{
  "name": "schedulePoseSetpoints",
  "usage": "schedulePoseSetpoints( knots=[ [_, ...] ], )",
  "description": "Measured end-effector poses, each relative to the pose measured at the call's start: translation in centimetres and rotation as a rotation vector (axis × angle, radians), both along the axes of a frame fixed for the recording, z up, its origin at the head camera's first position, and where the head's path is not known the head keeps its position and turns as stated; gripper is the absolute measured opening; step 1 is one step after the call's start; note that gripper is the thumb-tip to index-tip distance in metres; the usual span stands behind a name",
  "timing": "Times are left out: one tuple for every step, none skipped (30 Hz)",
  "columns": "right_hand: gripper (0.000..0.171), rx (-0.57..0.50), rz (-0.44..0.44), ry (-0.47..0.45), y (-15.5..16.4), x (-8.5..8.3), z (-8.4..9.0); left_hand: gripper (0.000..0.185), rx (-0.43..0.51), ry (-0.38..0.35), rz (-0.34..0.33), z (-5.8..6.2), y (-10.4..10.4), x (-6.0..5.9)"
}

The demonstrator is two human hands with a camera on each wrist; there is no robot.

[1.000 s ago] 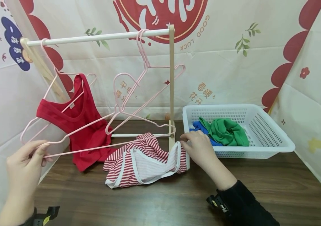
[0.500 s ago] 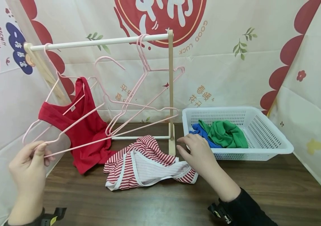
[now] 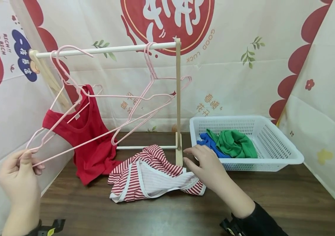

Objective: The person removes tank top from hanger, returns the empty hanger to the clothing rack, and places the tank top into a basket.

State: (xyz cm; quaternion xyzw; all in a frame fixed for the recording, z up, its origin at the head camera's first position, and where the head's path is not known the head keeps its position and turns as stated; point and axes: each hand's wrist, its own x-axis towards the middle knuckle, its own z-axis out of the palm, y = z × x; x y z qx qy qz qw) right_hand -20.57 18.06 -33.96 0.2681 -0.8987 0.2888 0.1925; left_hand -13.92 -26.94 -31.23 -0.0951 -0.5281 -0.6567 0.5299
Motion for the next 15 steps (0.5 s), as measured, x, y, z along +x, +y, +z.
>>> schedulePoseSetpoints(
  knots=[
    [0.021, 0.001, 0.002, 0.0, 0.0, 0.0, 0.0, 0.016, 0.01, 0.004, 0.0, 0.0, -0.1, 0.0],
    [0.02, 0.001, 0.004, 0.002, 0.0, 0.0, -0.1, 0.017, 0.023, 0.013, -0.008, 0.0, -0.3, 0.0],
    [0.02, 0.001, 0.005, 0.004, 0.0, 0.0, -0.2, 0.018, 0.026, 0.007, 0.002, -0.1, -0.4, 0.0],
    [0.02, 0.002, 0.006, 0.006, 0.0, 0.0, -0.3, 0.019, 0.037, 0.005, 0.006, -0.1, -0.5, -0.1],
    [0.019, 0.002, 0.007, 0.008, 0.0, 0.0, -0.4, 0.02, 0.044, -0.004, 0.019, -0.1, -0.5, -0.1],
    [0.019, 0.003, 0.009, 0.011, 0.0, 0.1, -0.5, 0.022, 0.054, -0.014, 0.036, -0.1, -0.6, -0.1],
    [0.019, 0.004, 0.012, 0.012, 0.0, 0.1, -0.5, 0.024, 0.062, -0.016, 0.046, -0.1, -0.7, -0.2],
    [0.019, 0.005, 0.015, 0.015, 0.1, 0.1, -0.6, 0.026, 0.074, -0.016, 0.051, -0.2, -0.8, -0.2],
    [0.019, 0.005, 0.018, 0.018, 0.1, 0.1, -0.6, 0.028, 0.084, -0.019, 0.06, -0.2, -0.9, -0.2],
    [0.019, 0.004, 0.02, 0.019, 0.1, 0.1, -0.7, 0.029, 0.101, -0.009, 0.055, -0.2, -1.0, -0.3],
    [0.019, 0.003, 0.022, 0.021, 0.1, 0.1, -0.7, 0.03, 0.114, 0.0, 0.051, -0.3, -1.1, -0.3],
    [0.019, 0.002, 0.024, 0.023, 0.2, 0.1, -0.7, 0.031, 0.134, 0.012, 0.041, -0.3, -1.1, -0.4],
    [0.019, 0.001, 0.025, 0.024, 0.2, 0.1, -0.6, 0.031, 0.149, 0.02, 0.034, -0.3, -1.2, -0.4],
    [0.019, 0.001, 0.026, 0.026, 0.2, 0.1, -0.6, 0.031, 0.161, 0.019, 0.034, -0.3, -1.2, -0.4],
    [0.018, 0.001, 0.027, 0.028, 0.2, 0.1, -0.6, 0.03, 0.17, 0.011, 0.04, -0.3, -1.2, -0.3]
  ],
)
